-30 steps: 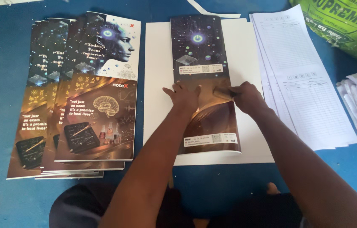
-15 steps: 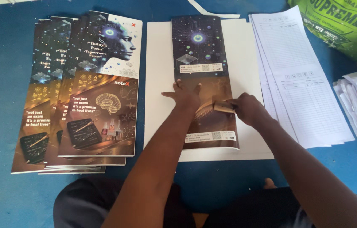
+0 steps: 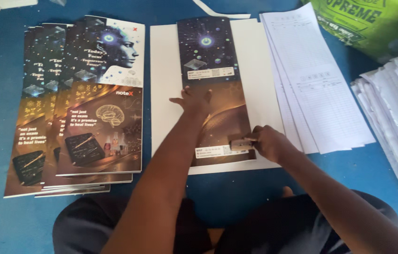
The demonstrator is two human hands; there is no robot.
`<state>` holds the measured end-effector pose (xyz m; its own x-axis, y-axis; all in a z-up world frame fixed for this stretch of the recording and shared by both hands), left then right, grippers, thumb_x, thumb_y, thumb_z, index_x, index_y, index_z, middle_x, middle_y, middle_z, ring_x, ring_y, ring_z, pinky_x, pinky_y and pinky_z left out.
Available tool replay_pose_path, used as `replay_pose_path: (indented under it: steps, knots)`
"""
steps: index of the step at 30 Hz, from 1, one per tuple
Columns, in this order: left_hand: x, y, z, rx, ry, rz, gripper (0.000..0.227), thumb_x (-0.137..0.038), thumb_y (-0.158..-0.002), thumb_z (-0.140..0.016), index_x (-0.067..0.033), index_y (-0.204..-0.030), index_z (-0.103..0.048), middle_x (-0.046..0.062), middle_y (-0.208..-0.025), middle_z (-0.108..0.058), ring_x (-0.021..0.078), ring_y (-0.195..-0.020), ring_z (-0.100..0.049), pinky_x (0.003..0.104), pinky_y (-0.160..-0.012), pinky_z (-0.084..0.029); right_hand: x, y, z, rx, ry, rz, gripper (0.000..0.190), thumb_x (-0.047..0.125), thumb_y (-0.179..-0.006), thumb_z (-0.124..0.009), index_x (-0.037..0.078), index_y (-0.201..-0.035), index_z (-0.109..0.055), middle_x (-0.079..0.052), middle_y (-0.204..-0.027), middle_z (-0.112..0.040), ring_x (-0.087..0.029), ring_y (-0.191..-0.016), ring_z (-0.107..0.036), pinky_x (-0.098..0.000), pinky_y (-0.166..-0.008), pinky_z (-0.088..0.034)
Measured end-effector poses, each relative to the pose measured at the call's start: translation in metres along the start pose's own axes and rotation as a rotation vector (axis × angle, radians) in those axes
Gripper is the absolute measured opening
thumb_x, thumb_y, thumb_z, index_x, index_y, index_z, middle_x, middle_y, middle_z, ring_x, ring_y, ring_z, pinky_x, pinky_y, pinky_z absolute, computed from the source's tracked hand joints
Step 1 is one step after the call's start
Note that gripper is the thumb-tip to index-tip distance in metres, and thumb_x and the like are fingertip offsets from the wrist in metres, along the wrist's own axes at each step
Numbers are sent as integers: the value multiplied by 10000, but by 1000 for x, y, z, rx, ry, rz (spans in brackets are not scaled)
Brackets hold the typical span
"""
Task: The person sits on the floor and assembles notebooks by placing a printed cover sheet onto a stack of blank pages. They smooth the cover, use a small wooden block to press along the spine, and then move the finished notebook to a growing stack on the left.
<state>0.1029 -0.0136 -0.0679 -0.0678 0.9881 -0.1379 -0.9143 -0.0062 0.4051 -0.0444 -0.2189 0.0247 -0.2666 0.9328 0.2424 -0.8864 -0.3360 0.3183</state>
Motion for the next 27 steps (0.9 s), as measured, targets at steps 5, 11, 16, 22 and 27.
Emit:
replay_pose_path:
  steps: [5,11,16,22,27]
  knots:
    - [-1,12,2,-66,-68,-56,861,-492,-857,-776,-495,-1577,-304,298,-1677,-122,494,-1537,-132,814,-1117,-31,8,16,1,40,14,10,364,123,-890,-696,241,-1232,-738,-40,-1154,-717,-271,-1063,-687,-429,-954,-561]
    - [0,20,7,-24,-36,-63,891,-491,-842,-796,-494,-1575,-289,245,-1690,-108,461,-1562,-95,797,-1150,-31,7,24,-4,138,-5,-56,384,142,-882,-718,230,-1255,-706,-35,-1188,-693,-250,-1078,-678,-412,-974,-554]
    - [1,27,10,13,-20,-65,882,-476,-870,-776,-495,-1585,-259,250,-1701,-37,458,-1566,-46,774,-1167,-11,-6,22,-10,139,-146,-86,294,114,-899,-709,178,-1186,-723,-59,-1157,-742,-253,-1086,-706,-415,-969,-554]
    - [-1,32,16,48,-33,-60,865,-455,-893,-749,-496,-1590,-239,249,-1700,-17,457,-1564,-40,765,-1166,-26,-54,0,-4,41,-419,-168,305,105,-876,-728,120,-1171,-654,-125,-1093,-776,-242,-1030,-742,-387,-904,-581]
    - [5,41,19,26,-37,-115,806,-467,-915,-708,-502,-1584,-258,243,-1707,-26,443,-1578,-39,763,-1173,-49,-130,-5,25,-235,-615,-398,372,92,-904,-678,110,-1275,-655,-164,-1129,-760,-264,-966,-744,-405,-828,-590]
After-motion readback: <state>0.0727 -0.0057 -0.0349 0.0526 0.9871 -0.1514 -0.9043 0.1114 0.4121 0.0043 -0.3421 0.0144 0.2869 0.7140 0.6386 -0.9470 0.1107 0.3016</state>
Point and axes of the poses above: each hand's wrist, its own y-axis away from the middle knuckle, its own z-axis out of the back of the hand, x = y × z, the point moved 8 cm from there along -y, towards the middle knuckle
